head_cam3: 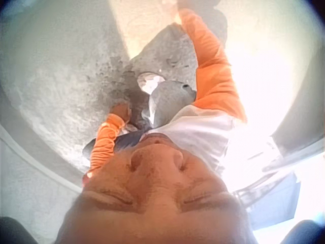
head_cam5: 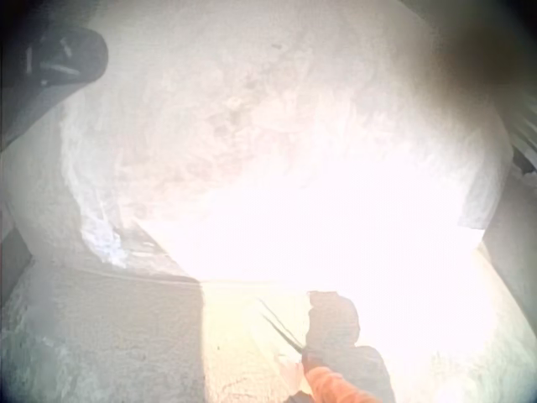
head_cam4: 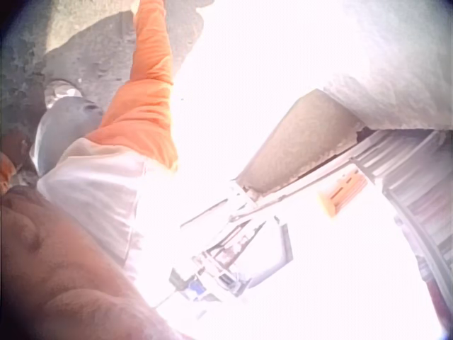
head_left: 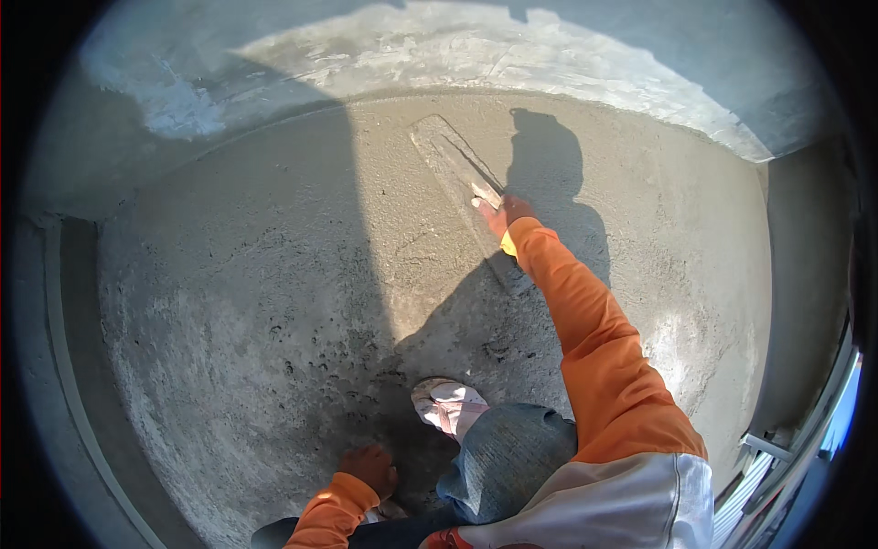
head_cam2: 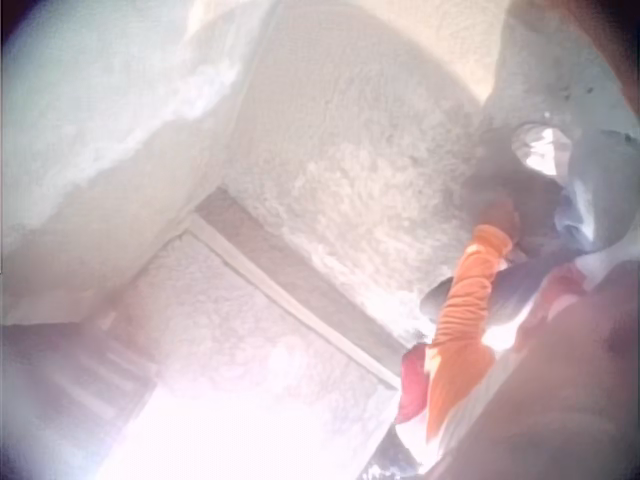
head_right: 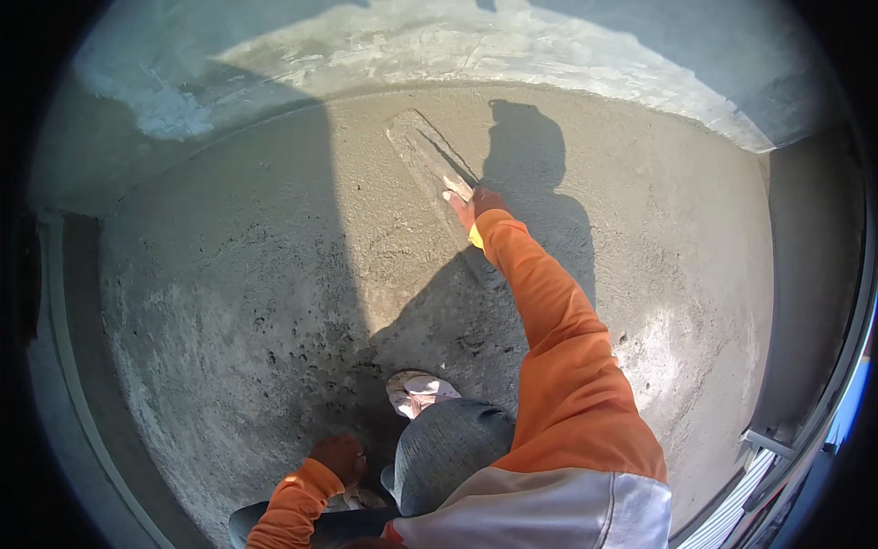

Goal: The person smooths wet cement across the floor using a wooden float, then sets the tool aside and points at the floor surface.

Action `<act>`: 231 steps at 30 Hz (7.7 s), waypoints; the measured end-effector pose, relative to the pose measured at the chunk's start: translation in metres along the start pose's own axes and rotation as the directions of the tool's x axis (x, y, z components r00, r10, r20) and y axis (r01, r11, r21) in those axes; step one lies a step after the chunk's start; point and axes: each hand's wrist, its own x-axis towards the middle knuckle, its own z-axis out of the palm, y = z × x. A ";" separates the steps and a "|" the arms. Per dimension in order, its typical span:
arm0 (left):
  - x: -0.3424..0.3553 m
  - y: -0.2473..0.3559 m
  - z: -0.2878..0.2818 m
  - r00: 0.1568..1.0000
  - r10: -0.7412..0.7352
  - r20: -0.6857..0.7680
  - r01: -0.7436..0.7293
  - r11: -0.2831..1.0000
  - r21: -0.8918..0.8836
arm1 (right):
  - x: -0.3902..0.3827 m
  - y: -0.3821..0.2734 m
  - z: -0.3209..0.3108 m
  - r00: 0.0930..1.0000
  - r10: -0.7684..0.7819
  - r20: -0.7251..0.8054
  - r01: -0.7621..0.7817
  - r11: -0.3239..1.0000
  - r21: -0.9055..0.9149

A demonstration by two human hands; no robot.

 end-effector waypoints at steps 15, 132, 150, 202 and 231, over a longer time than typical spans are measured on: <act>0.003 0.008 -0.003 0.997 -0.068 0.043 0.066 0.997 0.044 | -0.154 -0.116 0.056 0.709 -0.479 0.518 0.570 0.822 -0.020; -0.043 -0.276 0.148 0.494 0.302 -0.815 -0.697 0.699 -0.163 | 0.072 -0.611 0.112 0.730 -0.681 0.060 0.633 0.641 -0.434; -0.048 -0.282 0.152 0.527 0.308 -0.792 -0.743 0.619 -0.253 | -0.157 -0.600 0.170 0.392 -0.680 0.619 0.919 0.313 -0.238; -0.045 -0.251 0.103 0.857 0.287 -0.427 -0.385 0.909 -0.162 | -0.233 -0.284 0.121 0.375 -0.551 0.745 0.843 0.536 -0.028; -0.034 -0.265 0.100 0.962 0.263 -0.073 -0.271 0.953 -0.138 | -0.146 -0.183 0.059 0.523 -0.546 0.655 0.765 0.639 -0.079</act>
